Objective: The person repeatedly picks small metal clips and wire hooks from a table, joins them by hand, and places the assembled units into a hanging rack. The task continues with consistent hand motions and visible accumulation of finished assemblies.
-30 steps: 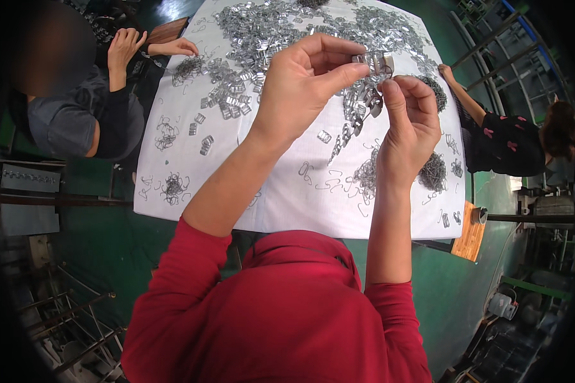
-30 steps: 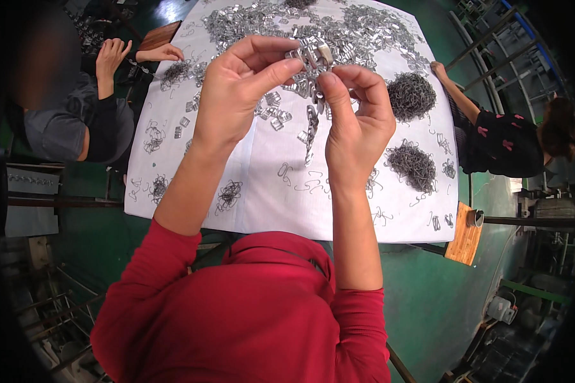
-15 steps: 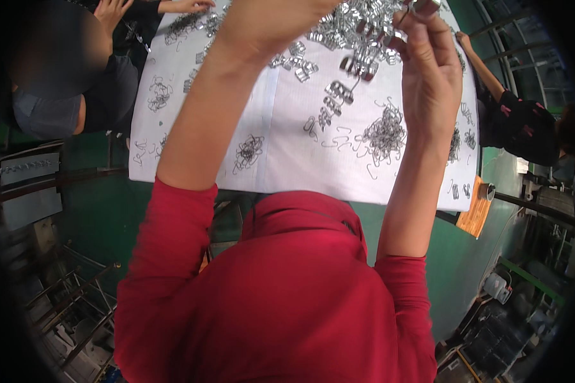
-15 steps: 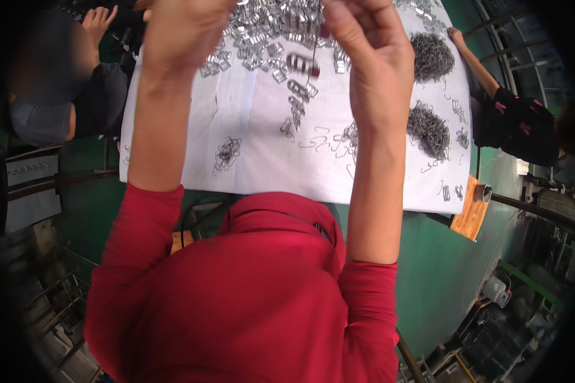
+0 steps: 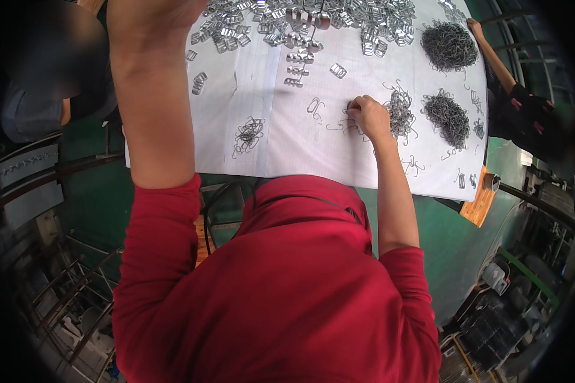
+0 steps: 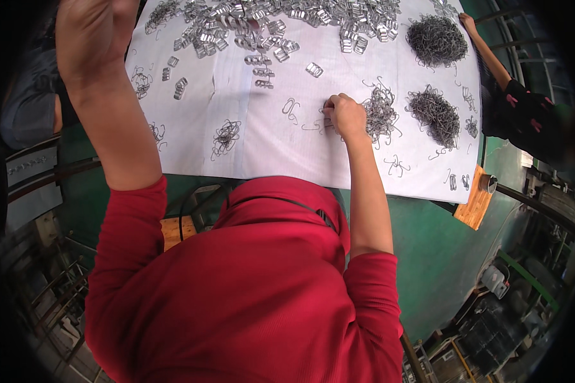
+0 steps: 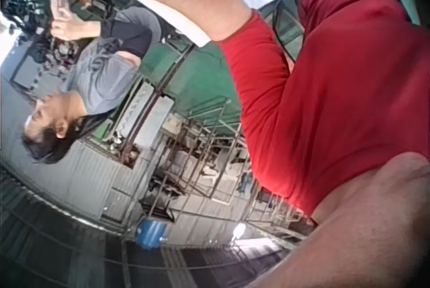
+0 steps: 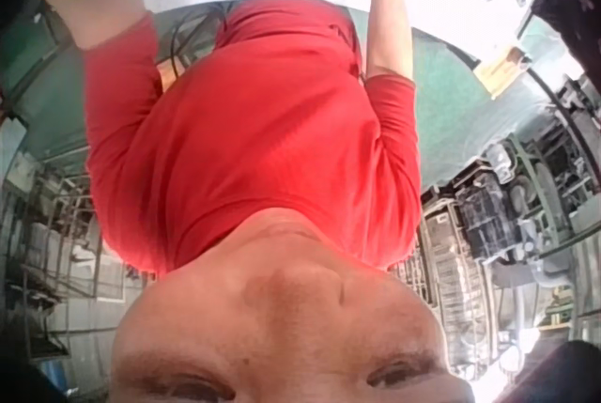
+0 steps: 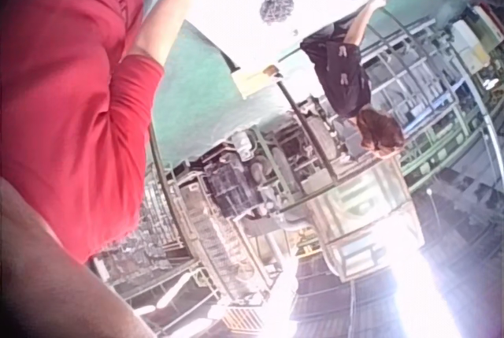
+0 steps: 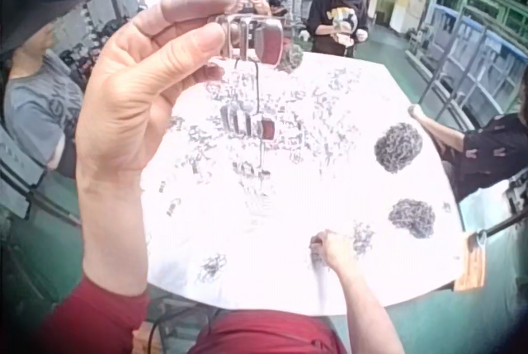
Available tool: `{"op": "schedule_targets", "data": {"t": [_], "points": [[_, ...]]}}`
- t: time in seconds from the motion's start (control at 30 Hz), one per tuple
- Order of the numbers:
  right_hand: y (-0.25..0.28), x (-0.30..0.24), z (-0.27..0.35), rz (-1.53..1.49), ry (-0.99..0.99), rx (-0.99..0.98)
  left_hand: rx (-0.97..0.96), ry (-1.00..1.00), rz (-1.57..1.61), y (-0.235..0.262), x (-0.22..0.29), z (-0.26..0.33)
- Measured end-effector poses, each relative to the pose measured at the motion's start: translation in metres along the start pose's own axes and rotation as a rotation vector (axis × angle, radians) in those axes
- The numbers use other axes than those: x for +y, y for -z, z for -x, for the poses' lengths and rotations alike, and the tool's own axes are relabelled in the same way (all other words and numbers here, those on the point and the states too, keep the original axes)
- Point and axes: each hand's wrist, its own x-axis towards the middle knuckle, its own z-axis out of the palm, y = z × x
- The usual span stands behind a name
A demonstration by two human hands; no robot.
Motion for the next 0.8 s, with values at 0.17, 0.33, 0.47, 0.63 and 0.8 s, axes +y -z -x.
{"op": "schedule_targets", "data": {"t": [0.17,0.33,0.47,0.63,0.8], "points": [[-0.020,0.001,0.008,0.352,0.271,0.029,0.075,0.032,-0.016,-0.002,0.004,0.004],[-0.013,0.001,0.012,0.276,0.258,0.010,0.119,0.086,0.061,-0.002,0.007,0.006],[-0.016,0.003,0.015,0.313,0.316,0.021,0.168,0.091,0.121,-0.001,-0.002,0.009],[0.022,-0.017,0.012,0.117,0.201,0.116,0.209,0.193,0.101,-0.005,0.002,0.008],[0.142,-0.093,0.014,-0.771,0.090,0.333,0.270,0.334,0.161,-0.024,0.010,0.008]]}}
